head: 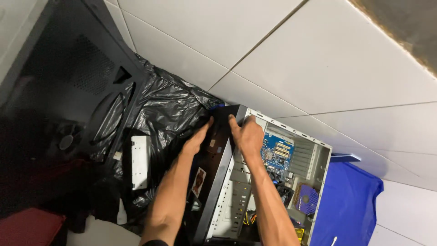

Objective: Repairing a desktop computer by removing and reattaching the side panel using a screwdriver

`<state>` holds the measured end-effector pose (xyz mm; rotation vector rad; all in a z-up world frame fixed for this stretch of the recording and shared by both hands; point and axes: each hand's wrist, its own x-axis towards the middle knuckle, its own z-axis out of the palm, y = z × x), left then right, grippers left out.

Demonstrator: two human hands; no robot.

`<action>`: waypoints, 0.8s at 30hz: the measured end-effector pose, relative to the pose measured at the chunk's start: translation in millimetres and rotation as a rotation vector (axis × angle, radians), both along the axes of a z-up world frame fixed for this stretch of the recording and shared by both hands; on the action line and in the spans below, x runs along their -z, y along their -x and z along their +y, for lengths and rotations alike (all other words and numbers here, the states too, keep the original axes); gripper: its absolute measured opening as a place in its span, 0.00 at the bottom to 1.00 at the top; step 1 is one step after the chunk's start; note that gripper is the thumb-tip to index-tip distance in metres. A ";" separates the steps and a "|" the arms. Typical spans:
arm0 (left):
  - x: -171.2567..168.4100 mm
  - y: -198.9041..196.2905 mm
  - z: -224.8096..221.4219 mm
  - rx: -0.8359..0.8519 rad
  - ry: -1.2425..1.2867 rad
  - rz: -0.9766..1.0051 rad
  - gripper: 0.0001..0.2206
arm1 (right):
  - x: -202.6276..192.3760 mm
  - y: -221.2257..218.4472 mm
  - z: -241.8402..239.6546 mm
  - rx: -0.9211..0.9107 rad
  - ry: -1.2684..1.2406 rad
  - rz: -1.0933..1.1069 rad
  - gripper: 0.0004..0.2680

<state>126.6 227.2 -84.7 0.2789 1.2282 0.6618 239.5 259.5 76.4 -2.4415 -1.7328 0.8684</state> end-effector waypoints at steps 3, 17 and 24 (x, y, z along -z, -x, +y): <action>-29.8 2.3 -8.8 -0.066 0.054 -0.031 0.48 | -1.2 -5.5 3.9 -0.028 0.032 -0.017 0.27; 29.2 -4.7 -221.4 -0.118 -0.009 0.418 0.26 | -8.6 -28.0 5.8 -0.047 -0.013 0.002 0.25; 68.6 -15.9 -214.3 0.051 0.221 0.119 0.47 | 3.4 -34.0 9.3 -0.036 -0.008 -0.005 0.26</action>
